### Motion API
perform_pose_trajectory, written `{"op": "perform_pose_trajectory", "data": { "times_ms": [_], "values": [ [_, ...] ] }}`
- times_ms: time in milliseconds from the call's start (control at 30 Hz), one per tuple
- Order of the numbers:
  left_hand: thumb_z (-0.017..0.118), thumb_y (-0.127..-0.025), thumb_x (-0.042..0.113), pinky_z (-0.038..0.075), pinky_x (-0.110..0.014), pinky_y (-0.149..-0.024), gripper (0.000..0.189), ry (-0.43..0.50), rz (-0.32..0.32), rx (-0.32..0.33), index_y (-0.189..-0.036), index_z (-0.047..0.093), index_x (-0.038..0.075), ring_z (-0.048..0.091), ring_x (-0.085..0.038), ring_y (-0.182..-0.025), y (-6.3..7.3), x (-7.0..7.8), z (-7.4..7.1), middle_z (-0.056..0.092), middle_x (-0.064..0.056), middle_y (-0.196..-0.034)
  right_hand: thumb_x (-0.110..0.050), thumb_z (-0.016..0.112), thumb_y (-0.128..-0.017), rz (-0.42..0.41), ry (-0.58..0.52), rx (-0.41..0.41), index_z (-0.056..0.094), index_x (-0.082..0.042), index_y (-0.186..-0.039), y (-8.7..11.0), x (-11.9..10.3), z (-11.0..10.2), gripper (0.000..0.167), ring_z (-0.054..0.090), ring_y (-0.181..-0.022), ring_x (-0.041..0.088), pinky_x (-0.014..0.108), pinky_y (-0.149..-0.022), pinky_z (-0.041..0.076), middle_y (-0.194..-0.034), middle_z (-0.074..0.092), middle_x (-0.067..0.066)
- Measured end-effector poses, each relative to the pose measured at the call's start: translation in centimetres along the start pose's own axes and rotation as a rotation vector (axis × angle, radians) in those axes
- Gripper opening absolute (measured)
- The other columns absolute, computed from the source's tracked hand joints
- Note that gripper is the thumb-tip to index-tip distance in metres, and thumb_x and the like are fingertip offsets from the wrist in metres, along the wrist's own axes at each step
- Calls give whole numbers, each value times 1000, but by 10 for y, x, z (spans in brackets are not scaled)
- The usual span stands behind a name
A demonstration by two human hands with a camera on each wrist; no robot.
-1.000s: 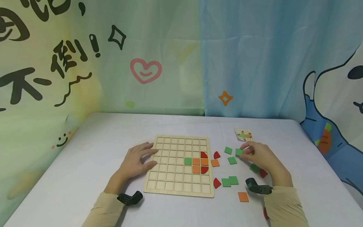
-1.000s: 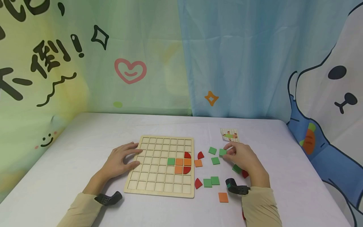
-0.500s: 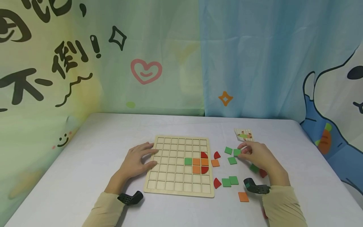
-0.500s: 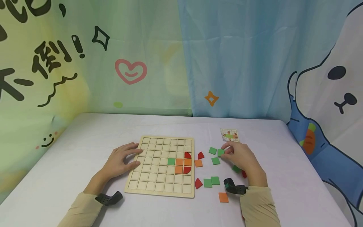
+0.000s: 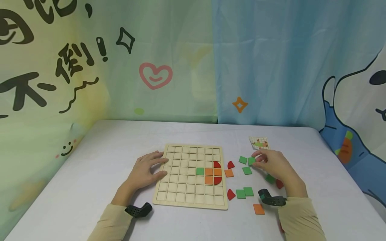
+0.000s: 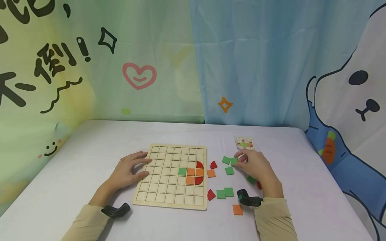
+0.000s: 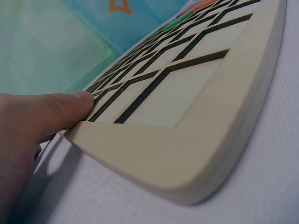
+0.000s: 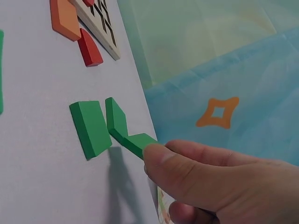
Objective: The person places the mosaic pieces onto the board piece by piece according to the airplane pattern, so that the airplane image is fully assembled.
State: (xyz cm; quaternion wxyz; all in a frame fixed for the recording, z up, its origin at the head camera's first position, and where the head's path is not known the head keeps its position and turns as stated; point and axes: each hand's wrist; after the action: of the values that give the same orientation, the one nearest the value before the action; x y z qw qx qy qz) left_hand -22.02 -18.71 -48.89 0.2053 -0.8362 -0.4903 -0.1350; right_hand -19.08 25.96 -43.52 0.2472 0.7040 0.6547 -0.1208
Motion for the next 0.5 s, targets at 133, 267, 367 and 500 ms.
{"op": "perform_pose_trajectory", "data": {
  "times_ms": [133,267,367,500],
  "values": [
    [65,-83,51,26,-54,-110,49,-1,1,2,-124,63,26,38,-27,-138,0,0,0,50,-3,-143,-26,74,-83,1,-2,5,63,-14,-118,0,-2,0,39,52,-87,22,27,-67,47,-97,64,6],
    [65,-82,52,26,-53,-111,49,1,2,5,-124,63,26,38,-26,-138,0,-1,1,50,-3,-143,-25,73,-83,-6,5,10,63,-14,-118,1,-4,-2,38,52,-88,22,28,-67,47,-98,64,6],
    [65,-82,52,26,-53,-111,49,2,3,5,-125,63,26,38,-26,-138,0,-2,2,50,-2,-143,-25,73,-84,-13,11,12,63,-14,-119,2,-6,-3,38,52,-89,23,30,-69,48,-99,64,7],
    [65,-83,52,26,-53,-110,49,2,5,5,-125,63,26,38,-26,-138,0,-3,2,50,-2,-143,-25,73,-84,-15,15,9,63,-14,-120,3,-9,-4,39,53,-90,23,31,-71,49,-100,65,7]
  ]
}}
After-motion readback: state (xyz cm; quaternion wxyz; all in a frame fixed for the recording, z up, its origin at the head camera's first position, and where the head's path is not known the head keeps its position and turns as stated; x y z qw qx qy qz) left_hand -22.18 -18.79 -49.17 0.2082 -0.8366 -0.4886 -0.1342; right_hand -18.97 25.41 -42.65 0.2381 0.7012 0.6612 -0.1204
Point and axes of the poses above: each hand's wrist, its own y-axis away from the middle knuckle, its own z-axis out of the palm, x = y × z
